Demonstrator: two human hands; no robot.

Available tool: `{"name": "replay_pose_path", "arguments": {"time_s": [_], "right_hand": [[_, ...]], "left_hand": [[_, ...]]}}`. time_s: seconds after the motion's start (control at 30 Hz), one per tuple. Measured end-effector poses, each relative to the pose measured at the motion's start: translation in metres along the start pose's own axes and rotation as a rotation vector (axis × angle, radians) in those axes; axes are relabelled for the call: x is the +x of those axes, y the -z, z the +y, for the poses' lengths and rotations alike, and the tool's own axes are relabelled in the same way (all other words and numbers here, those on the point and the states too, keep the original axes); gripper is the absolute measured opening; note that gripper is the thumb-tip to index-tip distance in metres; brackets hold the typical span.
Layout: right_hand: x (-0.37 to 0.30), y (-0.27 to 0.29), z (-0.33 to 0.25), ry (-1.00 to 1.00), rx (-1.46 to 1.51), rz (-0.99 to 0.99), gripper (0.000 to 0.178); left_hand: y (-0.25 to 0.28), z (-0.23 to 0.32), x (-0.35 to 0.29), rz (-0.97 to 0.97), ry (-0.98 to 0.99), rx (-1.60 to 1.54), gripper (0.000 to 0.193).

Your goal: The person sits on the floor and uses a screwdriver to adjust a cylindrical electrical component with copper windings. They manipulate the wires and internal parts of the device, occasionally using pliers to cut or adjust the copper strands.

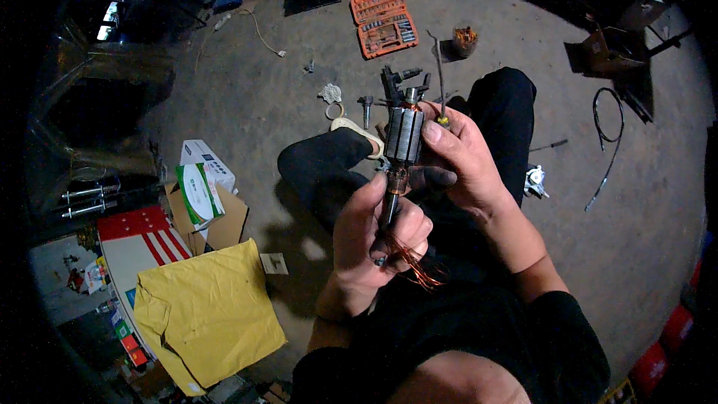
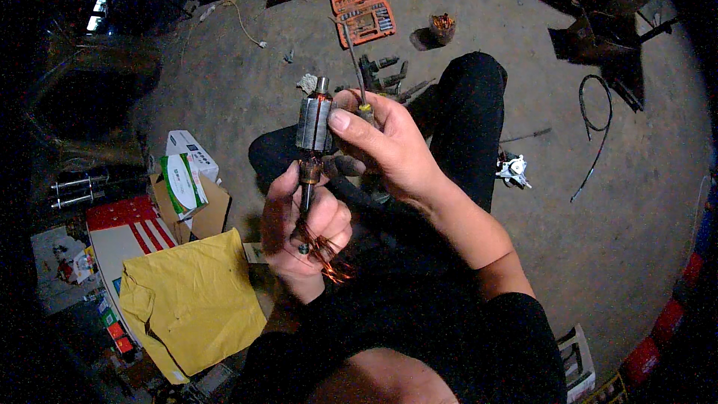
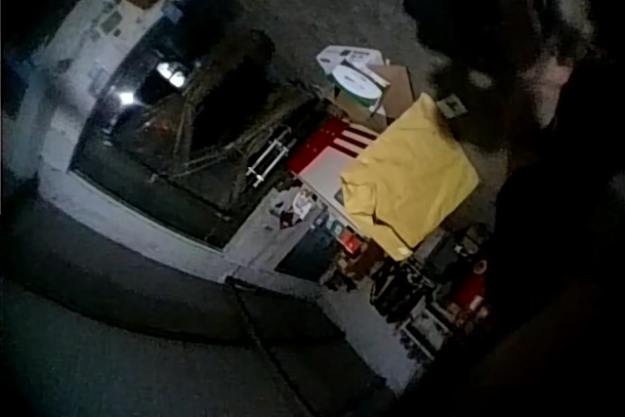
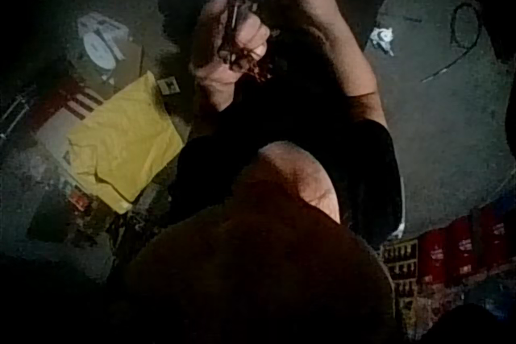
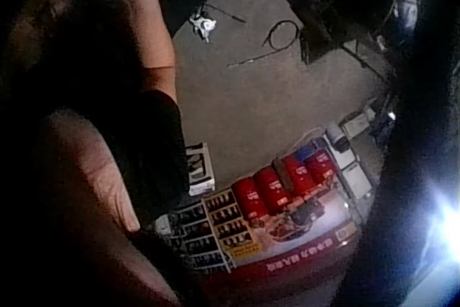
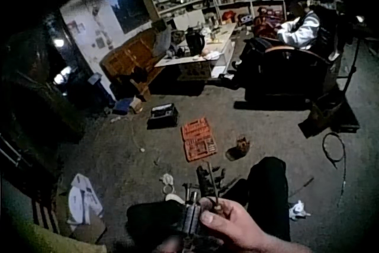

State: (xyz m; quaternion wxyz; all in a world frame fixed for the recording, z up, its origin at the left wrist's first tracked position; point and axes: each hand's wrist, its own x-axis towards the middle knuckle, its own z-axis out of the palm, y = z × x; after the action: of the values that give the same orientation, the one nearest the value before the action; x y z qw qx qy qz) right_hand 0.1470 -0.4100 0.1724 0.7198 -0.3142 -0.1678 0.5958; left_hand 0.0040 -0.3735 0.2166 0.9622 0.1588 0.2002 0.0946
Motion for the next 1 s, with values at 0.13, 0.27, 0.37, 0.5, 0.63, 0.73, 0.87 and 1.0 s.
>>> {"name": "replay_pose_path", "arguments": {"time_s": [0.13, 0.27, 0.37, 0.5, 0.63, 0.73, 0.87, 1.0], "right_hand": [[0.000, -0.003, -0.002, -0.008, 0.010, 0.009, 0.024], [-0.001, 0.000, 0.000, 0.051, -0.087, 0.051, 0.024], [-0.003, 0.004, 0.005, 0.368, -0.386, 0.215, 0.026], [-0.032, 0.023, -0.006, 0.531, -0.771, 0.117, 0.025], [-0.044, 0.029, -0.023, 0.452, -1.070, -0.167, 0.011], [-0.045, 0.029, -0.024, 0.380, -1.130, -0.178, 0.006], [-0.045, 0.028, -0.027, 0.401, -1.165, -0.168, 0.005], [-0.045, 0.027, -0.027, 0.422, -1.185, -0.168, 0.005]], "left_hand": [[-0.001, 0.002, 0.000, -0.011, 0.007, 0.011, 0.060], [-0.004, 0.002, -0.001, 0.050, 0.001, 0.029, 0.059], [-0.003, -0.005, 0.001, 0.151, -0.158, 0.160, 0.051], [-0.015, -0.004, 0.001, 0.280, -0.365, 0.429, 0.042], [-0.016, -0.004, 0.002, 0.288, -0.383, 0.469, 0.044], [-0.016, -0.007, 0.004, 0.276, -0.423, 0.547, 0.044], [-0.016, -0.007, 0.004, 0.337, -0.436, 0.653, 0.041], [-0.012, -0.010, 0.003, 0.375, -0.496, 0.735, 0.038]]}}
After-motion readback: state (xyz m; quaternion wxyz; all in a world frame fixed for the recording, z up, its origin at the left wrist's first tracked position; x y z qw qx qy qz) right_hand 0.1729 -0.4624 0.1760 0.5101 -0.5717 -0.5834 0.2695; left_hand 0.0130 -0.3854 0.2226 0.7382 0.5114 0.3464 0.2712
